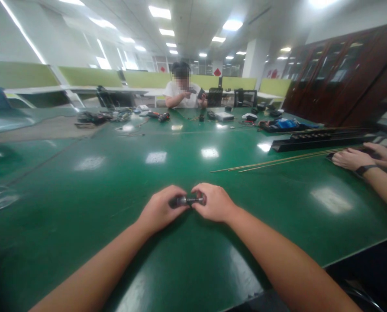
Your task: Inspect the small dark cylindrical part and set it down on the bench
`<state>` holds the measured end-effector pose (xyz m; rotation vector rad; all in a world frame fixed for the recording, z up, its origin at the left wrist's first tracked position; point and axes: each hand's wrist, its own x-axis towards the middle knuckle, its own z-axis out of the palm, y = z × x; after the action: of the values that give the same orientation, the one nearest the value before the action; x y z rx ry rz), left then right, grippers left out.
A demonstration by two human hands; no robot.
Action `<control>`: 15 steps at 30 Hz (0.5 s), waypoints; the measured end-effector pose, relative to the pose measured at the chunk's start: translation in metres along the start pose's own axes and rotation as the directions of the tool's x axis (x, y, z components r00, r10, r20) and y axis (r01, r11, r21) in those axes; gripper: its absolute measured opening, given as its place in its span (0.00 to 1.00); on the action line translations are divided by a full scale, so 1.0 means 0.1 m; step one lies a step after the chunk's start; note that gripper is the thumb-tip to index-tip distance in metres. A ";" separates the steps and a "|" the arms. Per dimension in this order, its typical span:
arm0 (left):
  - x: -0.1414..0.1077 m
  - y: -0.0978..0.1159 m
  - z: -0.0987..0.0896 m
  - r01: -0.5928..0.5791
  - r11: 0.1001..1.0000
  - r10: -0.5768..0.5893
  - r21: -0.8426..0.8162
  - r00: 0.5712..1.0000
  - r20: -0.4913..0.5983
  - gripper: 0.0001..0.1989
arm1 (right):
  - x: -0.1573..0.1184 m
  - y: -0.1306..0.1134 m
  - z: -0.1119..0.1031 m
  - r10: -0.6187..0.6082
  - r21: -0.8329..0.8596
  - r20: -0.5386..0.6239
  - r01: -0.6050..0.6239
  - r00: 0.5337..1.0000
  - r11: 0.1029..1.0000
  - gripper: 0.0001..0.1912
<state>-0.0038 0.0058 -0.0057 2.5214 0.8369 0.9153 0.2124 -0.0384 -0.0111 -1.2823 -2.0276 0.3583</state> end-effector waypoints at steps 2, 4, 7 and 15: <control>0.01 0.00 0.02 0.016 1.000 -0.016 -0.013 1.000 0.023 0.08 | 0.00 0.02 -0.01 -0.021 0.004 0.018 0.021 1.000 1.000 0.14; 0.02 0.00 0.03 0.029 0.999 -0.028 -0.018 0.999 0.038 0.08 | 0.01 0.02 -0.02 -0.053 0.008 0.044 0.052 0.998 0.999 0.12; 0.02 0.01 0.04 0.025 0.999 -0.023 -0.031 0.999 0.048 0.08 | 0.01 0.03 -0.02 -0.080 0.023 0.059 0.079 0.995 0.997 0.12; 0.02 0.02 0.03 -0.026 0.998 0.030 -0.060 0.997 0.068 0.08 | 0.01 0.04 -0.01 -0.073 0.031 0.056 0.071 0.996 0.997 0.10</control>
<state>0.0000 0.0051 -0.0056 2.5038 0.7444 0.8445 0.2156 -0.0360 -0.0121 -1.1905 -2.1028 0.3938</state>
